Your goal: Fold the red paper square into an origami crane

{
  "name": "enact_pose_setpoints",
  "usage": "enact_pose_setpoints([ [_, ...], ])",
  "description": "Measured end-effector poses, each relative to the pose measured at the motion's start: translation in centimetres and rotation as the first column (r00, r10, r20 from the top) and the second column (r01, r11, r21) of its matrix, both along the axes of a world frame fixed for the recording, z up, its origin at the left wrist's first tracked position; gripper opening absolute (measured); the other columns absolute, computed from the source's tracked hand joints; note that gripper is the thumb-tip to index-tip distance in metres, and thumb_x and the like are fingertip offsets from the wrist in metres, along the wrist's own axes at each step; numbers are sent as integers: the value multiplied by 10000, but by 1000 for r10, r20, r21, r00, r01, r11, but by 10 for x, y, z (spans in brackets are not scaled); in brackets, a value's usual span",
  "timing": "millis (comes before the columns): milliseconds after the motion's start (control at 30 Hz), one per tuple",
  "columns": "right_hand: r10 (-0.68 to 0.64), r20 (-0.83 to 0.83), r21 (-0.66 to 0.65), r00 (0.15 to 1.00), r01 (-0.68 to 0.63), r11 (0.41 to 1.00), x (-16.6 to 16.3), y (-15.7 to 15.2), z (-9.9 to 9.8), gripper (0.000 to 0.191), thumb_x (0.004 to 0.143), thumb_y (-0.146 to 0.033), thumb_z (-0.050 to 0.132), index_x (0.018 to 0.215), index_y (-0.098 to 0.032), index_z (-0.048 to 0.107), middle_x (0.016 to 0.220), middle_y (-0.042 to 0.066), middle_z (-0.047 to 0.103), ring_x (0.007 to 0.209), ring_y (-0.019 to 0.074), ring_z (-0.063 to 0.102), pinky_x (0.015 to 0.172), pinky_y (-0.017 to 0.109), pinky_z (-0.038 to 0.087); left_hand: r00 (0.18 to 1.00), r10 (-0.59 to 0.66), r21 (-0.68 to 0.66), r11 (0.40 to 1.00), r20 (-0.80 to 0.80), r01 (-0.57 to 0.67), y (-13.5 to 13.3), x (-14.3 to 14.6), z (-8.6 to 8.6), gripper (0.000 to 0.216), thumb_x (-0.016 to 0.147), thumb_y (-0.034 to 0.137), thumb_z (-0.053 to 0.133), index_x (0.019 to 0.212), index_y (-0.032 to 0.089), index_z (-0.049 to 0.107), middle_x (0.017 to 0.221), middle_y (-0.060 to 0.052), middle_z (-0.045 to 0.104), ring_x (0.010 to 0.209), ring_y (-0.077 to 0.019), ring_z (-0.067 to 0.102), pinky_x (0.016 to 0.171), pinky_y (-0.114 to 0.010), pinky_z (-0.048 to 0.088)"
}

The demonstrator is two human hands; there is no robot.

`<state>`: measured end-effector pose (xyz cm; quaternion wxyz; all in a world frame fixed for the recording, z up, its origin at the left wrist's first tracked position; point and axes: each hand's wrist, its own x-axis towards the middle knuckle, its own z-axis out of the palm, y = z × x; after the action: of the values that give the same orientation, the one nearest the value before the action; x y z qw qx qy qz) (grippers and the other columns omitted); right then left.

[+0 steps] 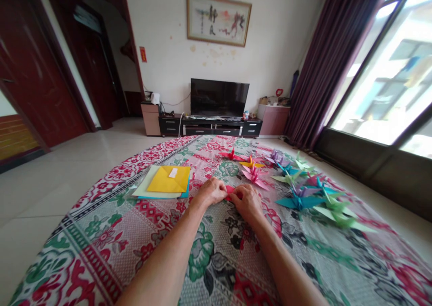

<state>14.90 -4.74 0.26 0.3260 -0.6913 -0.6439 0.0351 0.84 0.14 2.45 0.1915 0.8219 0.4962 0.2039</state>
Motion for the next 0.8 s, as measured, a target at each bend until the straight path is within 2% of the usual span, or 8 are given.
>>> enact_pose_setpoints([
  [333, 50, -27, 51, 998, -48, 998, 13, 5, -5, 121, 698, -233, 567, 653, -183, 668, 708, 22, 612, 687, 144, 522, 635, 241, 348, 997, -22, -37, 999, 73, 25, -1, -4, 2, 195, 627, 163, 561, 741, 169, 719, 750, -28, 700, 692, -143, 613, 627, -206, 444],
  [800, 49, -35, 47, 998, -47, 998, 11, 0, 3, 139, 698, -233, 544, 639, -168, 652, 695, 28, 610, 674, 142, 521, 635, 234, 365, 996, -12, -100, 995, 84, 20, 2, -9, 3, 274, 618, 80, 517, 784, 160, 719, 791, -22, 700, 726, -133, 618, 645, -192, 460],
])
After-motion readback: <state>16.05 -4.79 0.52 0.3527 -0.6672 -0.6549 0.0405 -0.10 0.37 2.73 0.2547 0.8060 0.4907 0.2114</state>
